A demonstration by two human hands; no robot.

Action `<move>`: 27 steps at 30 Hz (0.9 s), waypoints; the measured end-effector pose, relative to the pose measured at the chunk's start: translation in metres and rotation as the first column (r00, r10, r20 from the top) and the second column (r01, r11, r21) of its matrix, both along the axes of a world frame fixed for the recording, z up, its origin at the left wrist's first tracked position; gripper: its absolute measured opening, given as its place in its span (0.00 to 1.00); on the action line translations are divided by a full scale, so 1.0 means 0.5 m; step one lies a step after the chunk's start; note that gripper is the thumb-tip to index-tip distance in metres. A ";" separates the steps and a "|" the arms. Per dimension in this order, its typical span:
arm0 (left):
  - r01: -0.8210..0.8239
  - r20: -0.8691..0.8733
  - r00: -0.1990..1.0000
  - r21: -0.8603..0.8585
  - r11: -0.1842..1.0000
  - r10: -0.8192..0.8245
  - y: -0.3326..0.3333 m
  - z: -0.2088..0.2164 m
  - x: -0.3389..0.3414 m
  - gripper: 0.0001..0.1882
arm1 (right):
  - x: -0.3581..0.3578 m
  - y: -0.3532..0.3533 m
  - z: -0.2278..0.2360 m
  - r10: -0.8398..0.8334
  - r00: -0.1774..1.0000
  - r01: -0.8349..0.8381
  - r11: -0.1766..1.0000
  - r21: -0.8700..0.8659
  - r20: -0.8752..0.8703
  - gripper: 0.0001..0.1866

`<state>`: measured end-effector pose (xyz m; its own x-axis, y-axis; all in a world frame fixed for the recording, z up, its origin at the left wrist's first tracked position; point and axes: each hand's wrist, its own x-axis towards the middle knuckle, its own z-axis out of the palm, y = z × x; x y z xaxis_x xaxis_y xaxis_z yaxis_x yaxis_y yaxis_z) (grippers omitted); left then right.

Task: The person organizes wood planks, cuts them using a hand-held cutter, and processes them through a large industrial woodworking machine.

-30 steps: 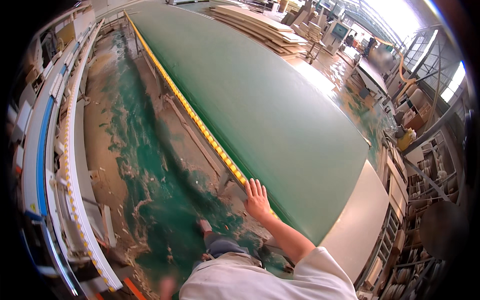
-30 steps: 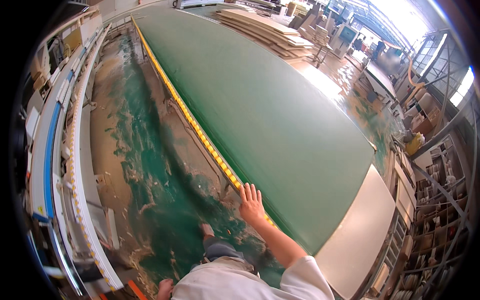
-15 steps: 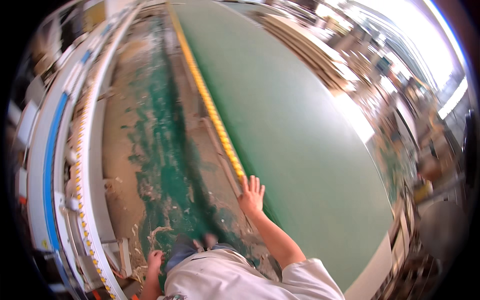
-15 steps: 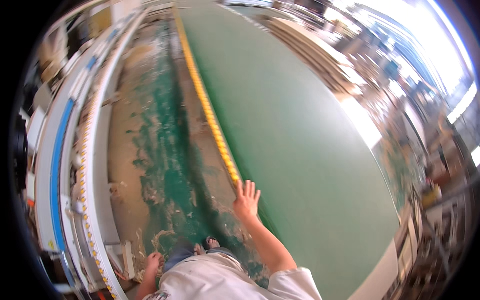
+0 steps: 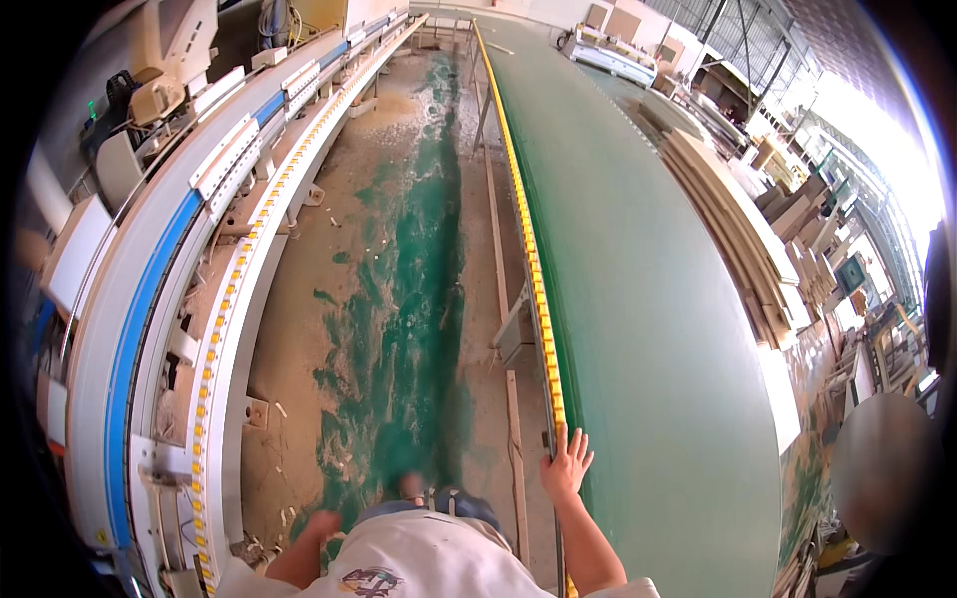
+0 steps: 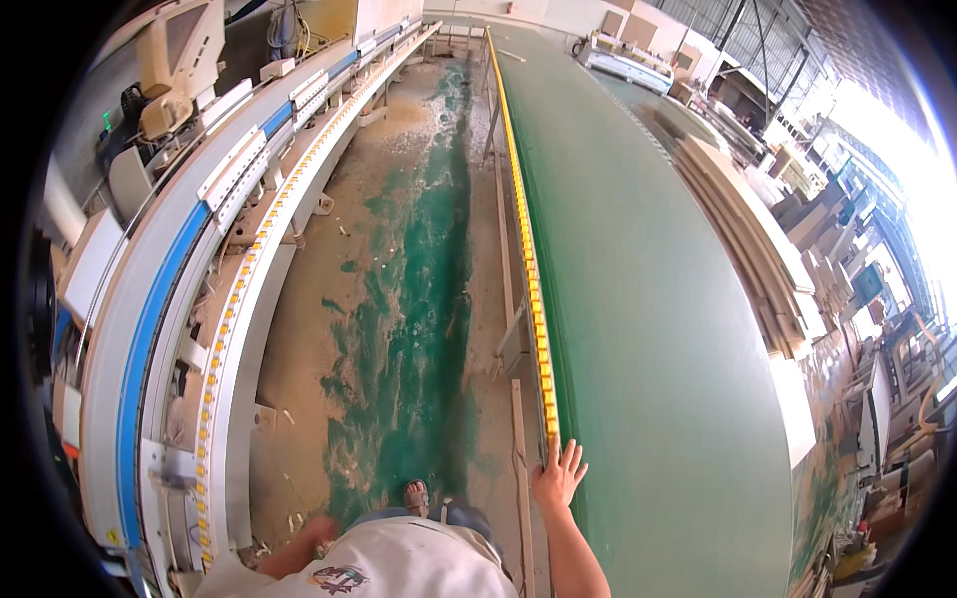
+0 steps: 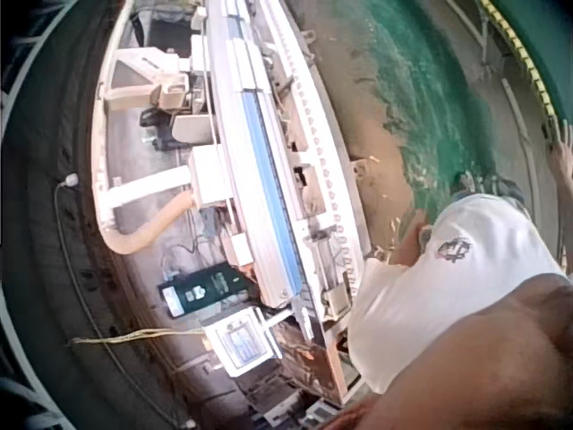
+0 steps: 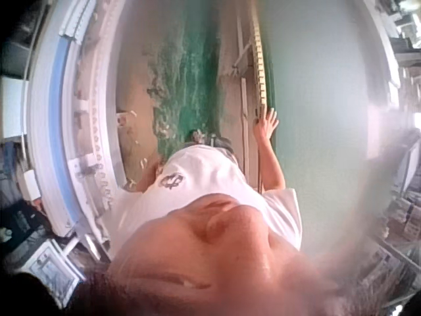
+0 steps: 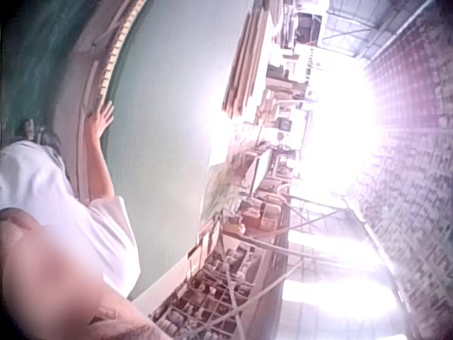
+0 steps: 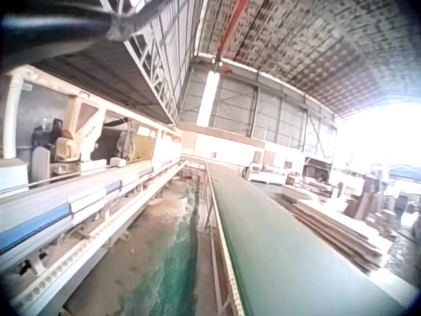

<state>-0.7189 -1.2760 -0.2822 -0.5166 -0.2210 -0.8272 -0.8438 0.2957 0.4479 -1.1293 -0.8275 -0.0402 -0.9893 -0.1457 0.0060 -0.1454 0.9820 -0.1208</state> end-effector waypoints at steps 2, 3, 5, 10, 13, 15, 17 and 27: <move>-0.080 -0.082 0.994 -0.043 0.996 0.076 -0.089 -0.004 -0.126 0.16 | -0.058 -0.039 -0.023 0.012 1.000 -0.011 0.999 -0.031 0.025 0.49; -0.369 -0.096 0.923 0.049 0.928 0.372 -0.135 0.001 -0.231 0.15 | -0.114 -0.075 -0.027 0.017 1.000 -0.016 0.999 -0.052 0.019 0.49; -0.403 -0.255 0.881 0.035 0.914 0.398 -0.190 0.056 -0.431 0.13 | -0.214 -0.119 -0.026 0.003 1.000 -0.003 0.999 -0.039 -0.001 0.47; -0.425 -0.266 0.865 0.056 0.903 0.424 -0.345 0.116 -0.832 0.14 | -0.517 -0.288 -0.019 0.032 0.999 -0.033 0.998 -0.053 -0.013 0.47; -0.366 -0.182 0.916 -0.014 0.931 0.357 -0.432 0.099 -0.897 0.15 | -0.711 -0.420 -0.012 0.057 0.998 -0.056 0.995 -0.078 0.011 0.48; -0.313 -0.140 0.940 0.002 0.950 0.310 -0.518 0.112 -1.024 0.15 | -0.854 -0.501 -0.028 0.053 0.998 -0.054 0.996 -0.075 -0.013 0.49; -0.313 -0.044 0.947 0.107 0.944 0.318 -0.543 0.162 -1.086 0.14 | -1.007 -0.578 -0.030 0.042 0.999 -0.043 0.998 -0.052 -0.009 0.50; -0.206 0.029 0.978 0.070 0.976 0.205 -0.876 0.037 -1.440 0.10 | -1.659 -0.941 -0.027 0.014 1.000 -0.014 1.000 -0.001 -0.017 0.50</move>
<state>-1.4386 -1.7139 -0.2636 -0.4485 -0.2604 -0.8550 -0.8927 0.0826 0.4431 -1.9589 -1.2982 -0.0539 -0.9869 -0.1598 0.0232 -0.1614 0.9797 -0.1190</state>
